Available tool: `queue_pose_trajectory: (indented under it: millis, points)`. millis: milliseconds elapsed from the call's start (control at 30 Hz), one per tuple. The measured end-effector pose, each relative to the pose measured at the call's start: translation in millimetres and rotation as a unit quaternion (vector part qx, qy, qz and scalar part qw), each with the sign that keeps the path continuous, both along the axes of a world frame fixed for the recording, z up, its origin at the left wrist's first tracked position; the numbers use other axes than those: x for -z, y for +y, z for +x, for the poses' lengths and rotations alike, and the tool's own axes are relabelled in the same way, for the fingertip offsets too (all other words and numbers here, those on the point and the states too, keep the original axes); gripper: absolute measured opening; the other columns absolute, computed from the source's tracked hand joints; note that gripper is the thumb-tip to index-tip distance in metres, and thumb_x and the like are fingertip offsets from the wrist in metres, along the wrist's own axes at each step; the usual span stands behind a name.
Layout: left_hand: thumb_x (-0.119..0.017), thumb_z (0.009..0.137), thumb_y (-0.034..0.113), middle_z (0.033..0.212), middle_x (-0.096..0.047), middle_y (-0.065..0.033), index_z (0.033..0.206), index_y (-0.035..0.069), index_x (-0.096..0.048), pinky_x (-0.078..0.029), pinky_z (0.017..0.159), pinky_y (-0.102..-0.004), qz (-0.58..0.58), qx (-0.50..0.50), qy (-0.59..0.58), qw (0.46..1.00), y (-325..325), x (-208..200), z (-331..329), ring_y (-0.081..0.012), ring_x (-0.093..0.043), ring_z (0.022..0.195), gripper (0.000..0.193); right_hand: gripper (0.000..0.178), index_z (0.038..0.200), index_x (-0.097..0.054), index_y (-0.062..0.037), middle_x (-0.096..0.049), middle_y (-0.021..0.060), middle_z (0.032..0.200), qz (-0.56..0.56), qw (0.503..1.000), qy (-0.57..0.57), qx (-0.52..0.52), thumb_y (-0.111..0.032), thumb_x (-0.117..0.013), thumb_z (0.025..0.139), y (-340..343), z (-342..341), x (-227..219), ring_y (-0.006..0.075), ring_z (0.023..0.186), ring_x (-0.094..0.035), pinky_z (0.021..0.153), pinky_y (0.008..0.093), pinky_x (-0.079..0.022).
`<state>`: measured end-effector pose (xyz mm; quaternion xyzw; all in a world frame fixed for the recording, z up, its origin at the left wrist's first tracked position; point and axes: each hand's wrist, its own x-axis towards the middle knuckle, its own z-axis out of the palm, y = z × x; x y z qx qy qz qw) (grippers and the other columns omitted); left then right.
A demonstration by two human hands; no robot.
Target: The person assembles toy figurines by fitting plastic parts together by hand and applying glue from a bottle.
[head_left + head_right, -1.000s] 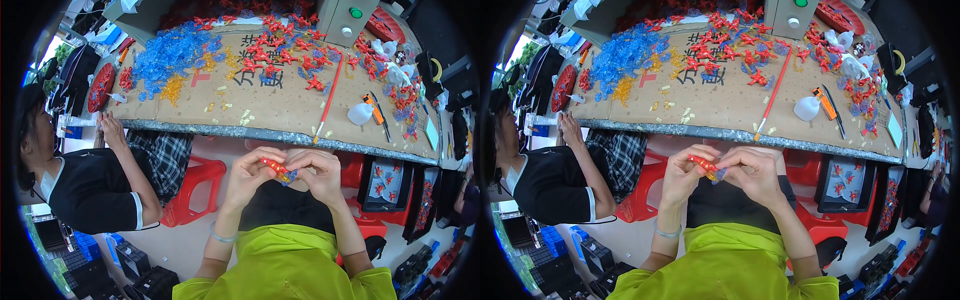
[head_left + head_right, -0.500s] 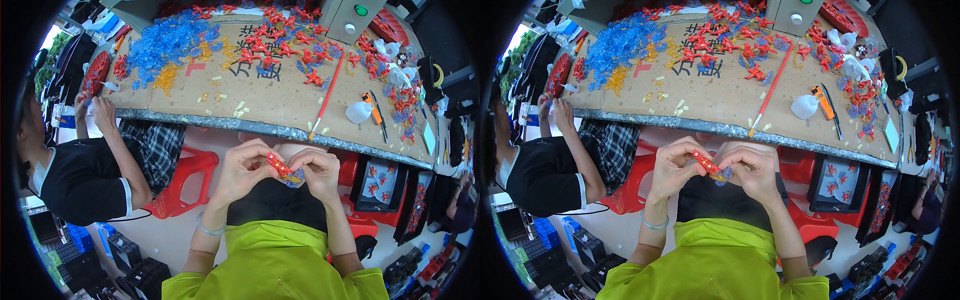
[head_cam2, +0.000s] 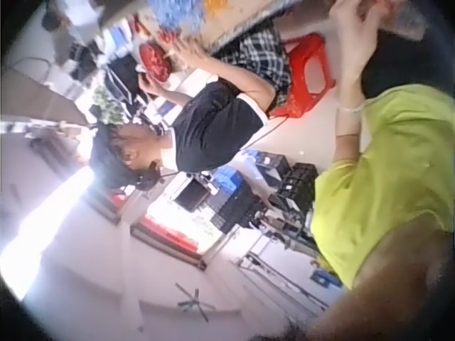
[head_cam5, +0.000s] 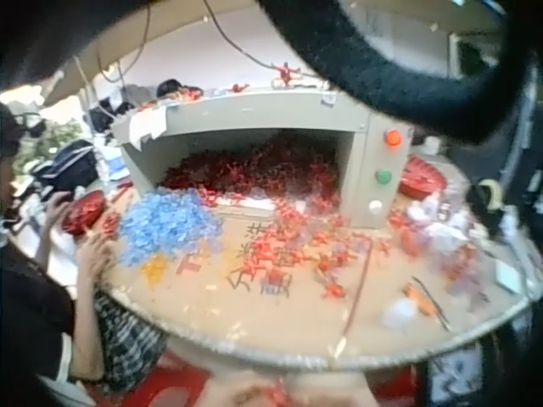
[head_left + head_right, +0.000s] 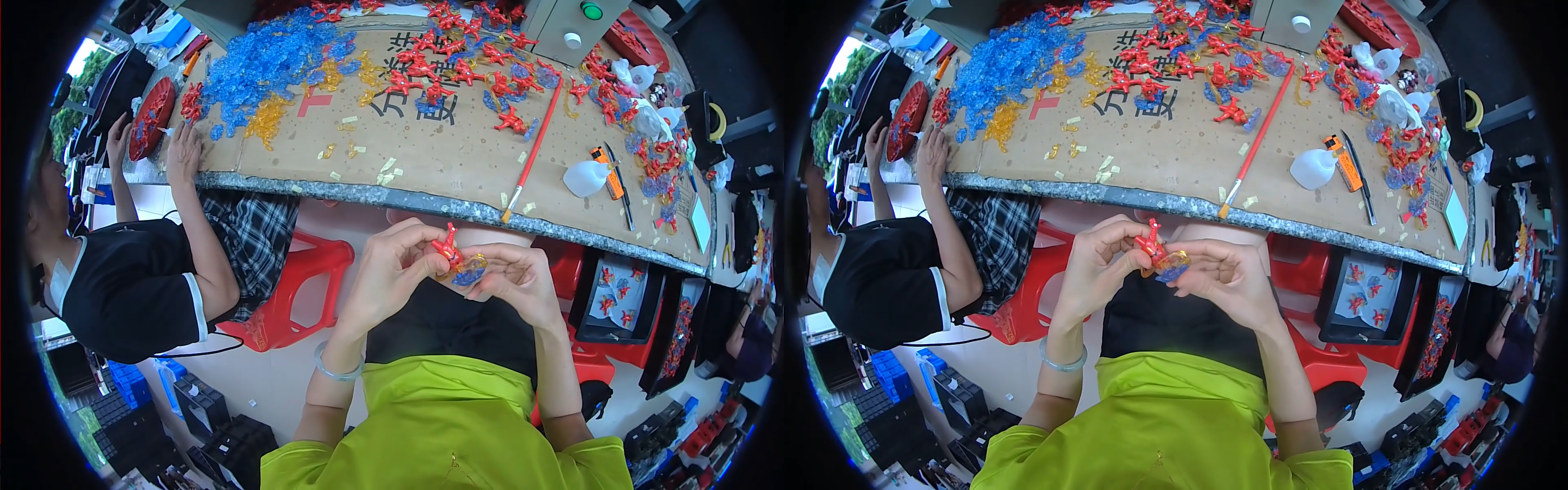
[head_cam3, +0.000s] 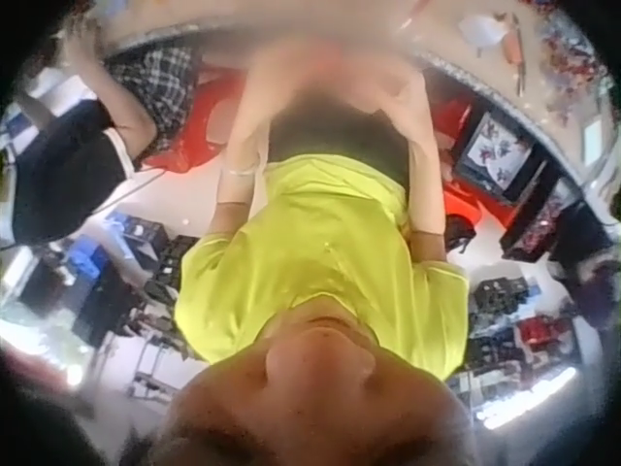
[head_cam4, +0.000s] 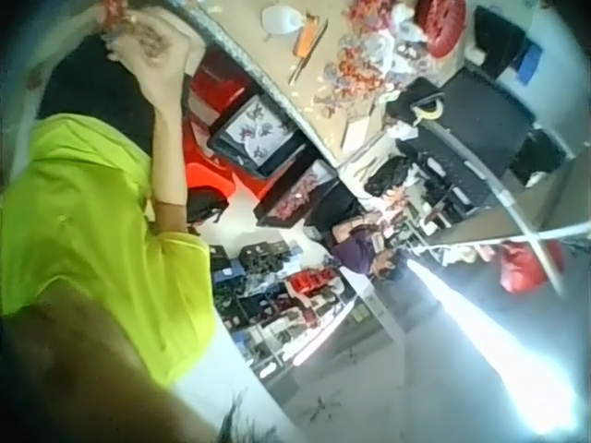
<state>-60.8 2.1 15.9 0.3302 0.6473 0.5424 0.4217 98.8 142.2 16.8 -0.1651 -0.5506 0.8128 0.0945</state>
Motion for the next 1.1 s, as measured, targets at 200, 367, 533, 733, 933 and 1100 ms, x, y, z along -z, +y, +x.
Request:
queue_pose_trajectory:
  millis: [200, 367, 533, 733, 933, 1100]
  points:
    - [-0.067, 0.084, 0.002, 0.088, -0.056, -0.0037, 0.101, -0.005, -0.063, -0.046, 0.063, -0.0211, 0.042, -0.051, 0.009, 0.998, 5.4, 10.9, 7.4, -0.0075, -0.055, 0.073, 0.019, 0.031, 0.115, -0.057, 0.0073, -0.066, 0.0144, 0.101, -0.082, 0.996, -0.027, -0.010, -0.001, -0.064, 0.086, -4.2, -1.4, 12.9, 0.0178, 0.085, -0.067, 0.073, 0.0273, -0.056]
    - [-0.069, 0.083, 0.005, 0.084, -0.055, -0.0013, 0.099, -0.002, -0.065, -0.042, 0.057, -0.0182, 0.063, -0.083, -0.017, 0.994, 5.3, 6.7, 12.5, -0.0036, -0.051, 0.067, 0.018, 0.025, 0.110, -0.056, 0.0051, -0.064, 0.0128, 0.105, -0.113, 0.993, -0.024, 0.029, 0.002, -0.062, 0.086, -9.6, -6.5, 9.6, 0.0157, 0.090, -0.066, 0.077, 0.0272, -0.056]
    - [-0.068, 0.085, 0.006, 0.083, -0.054, -0.0007, 0.097, -0.003, -0.064, -0.042, 0.056, -0.0174, 0.070, -0.092, -0.011, 0.993, 6.4, 3.5, 13.0, -0.0029, -0.052, 0.070, 0.016, 0.015, 0.102, -0.054, 0.0051, -0.057, 0.0136, 0.112, -0.026, 0.998, 0.026, 0.053, 0.004, -0.059, 0.088, -14.6, -8.8, 7.7, 0.0172, 0.098, -0.062, 0.084, 0.0295, -0.054]
    - [-0.064, 0.089, 0.008, 0.086, -0.057, -0.0007, 0.102, -0.004, -0.061, -0.047, 0.064, -0.0184, 0.104, -0.096, -0.097, 0.985, 7.9, 5.1, 15.3, -0.0046, -0.057, 0.077, 0.018, 0.017, 0.105, -0.053, 0.0068, -0.055, 0.0147, 0.113, -0.053, 0.995, 0.086, 0.018, 0.003, -0.056, 0.089, -12.3, -8.4, 9.3, 0.0202, 0.099, -0.062, 0.087, 0.0327, -0.053]
    - [-0.059, 0.094, 0.017, 0.089, -0.064, -0.0037, 0.104, -0.002, -0.061, -0.049, 0.069, -0.0205, 0.090, -0.075, -0.217, 0.969, 5.5, 13.0, 9.2, -0.0056, -0.058, 0.079, 0.021, 0.020, 0.108, -0.053, 0.0063, -0.055, 0.0153, 0.114, -0.117, 0.989, 0.093, 0.006, -0.006, -0.056, 0.093, -10.2, -8.0, 13.0, 0.0220, 0.096, -0.063, 0.087, 0.0349, -0.053]
    - [-0.058, 0.094, 0.020, 0.086, -0.061, -0.0046, 0.103, -0.003, -0.059, -0.046, 0.068, -0.0221, 0.079, -0.074, -0.272, 0.956, 4.8, 17.0, 7.5, -0.0086, -0.055, 0.075, 0.025, 0.016, 0.105, -0.055, 0.0056, -0.053, 0.0153, 0.116, -0.129, 0.988, 0.082, 0.017, -0.004, -0.055, 0.092, -9.3, -11.6, 15.1, 0.0214, 0.094, -0.063, 0.085, 0.0339, -0.054]
